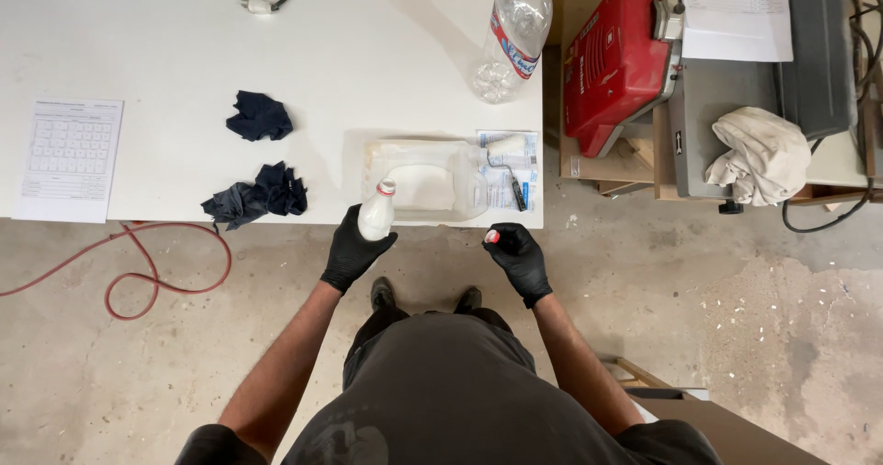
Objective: The person pours a white liquid from a bottle into a paint tray and then uses a paint roller to apply the liquid to the side of a white cabinet. The person moves around the cabinet to paint different sections of the side panel.
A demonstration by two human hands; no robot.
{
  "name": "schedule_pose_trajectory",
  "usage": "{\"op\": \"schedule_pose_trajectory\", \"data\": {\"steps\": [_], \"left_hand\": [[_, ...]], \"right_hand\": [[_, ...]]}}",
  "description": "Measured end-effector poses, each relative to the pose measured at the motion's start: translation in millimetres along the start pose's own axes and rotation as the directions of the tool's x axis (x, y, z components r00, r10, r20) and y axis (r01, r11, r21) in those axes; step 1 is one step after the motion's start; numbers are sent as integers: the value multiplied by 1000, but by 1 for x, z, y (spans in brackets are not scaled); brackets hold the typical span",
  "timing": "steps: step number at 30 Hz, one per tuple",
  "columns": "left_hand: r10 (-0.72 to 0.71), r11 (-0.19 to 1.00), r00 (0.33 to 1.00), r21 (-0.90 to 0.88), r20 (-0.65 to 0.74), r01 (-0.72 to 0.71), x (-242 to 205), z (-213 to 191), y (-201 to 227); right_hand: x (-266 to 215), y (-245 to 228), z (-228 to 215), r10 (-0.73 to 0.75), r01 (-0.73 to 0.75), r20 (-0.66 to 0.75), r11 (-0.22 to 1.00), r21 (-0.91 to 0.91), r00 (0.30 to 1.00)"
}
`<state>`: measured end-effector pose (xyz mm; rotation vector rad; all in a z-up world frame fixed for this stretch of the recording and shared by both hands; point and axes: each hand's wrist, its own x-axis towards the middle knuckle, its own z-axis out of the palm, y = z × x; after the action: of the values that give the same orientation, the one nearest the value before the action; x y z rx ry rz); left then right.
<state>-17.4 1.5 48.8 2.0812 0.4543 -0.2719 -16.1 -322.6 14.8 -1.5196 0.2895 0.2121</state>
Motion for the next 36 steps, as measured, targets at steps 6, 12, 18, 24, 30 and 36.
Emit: {"op": "schedule_pose_trajectory", "data": {"steps": [6, 12, 18, 24, 30, 36], "left_hand": [[88, 996, 996, -20, -30, -89, -12, 28, -38], [172, 983, 973, 39, 152, -180, -34, 34, -24], [292, 950, 933, 45, 212, -308, -18, 66, -67], [344, 920, 903, 102, 257, -379, -20, 64, -65], [405, 893, 853, 56, 330, -446, -23, 54, -59], [482, 864, 805, -36, 346, -501, -26, 45, -54]], "right_hand": [[-26, -21, 26, 13, -14, 142, 1000, 6, 990], [-29, -60, 43, -173, 210, 342, 975, -72, 924], [-23, -93, 48, -330, 454, 516, 881, -132, 790], [-19, -100, 50, -423, 711, 683, 673, -204, 596], [-10, -106, 46, -459, 888, 814, 439, -139, 354], [-9, -109, 51, -322, 862, 834, 402, -308, 448]]}}
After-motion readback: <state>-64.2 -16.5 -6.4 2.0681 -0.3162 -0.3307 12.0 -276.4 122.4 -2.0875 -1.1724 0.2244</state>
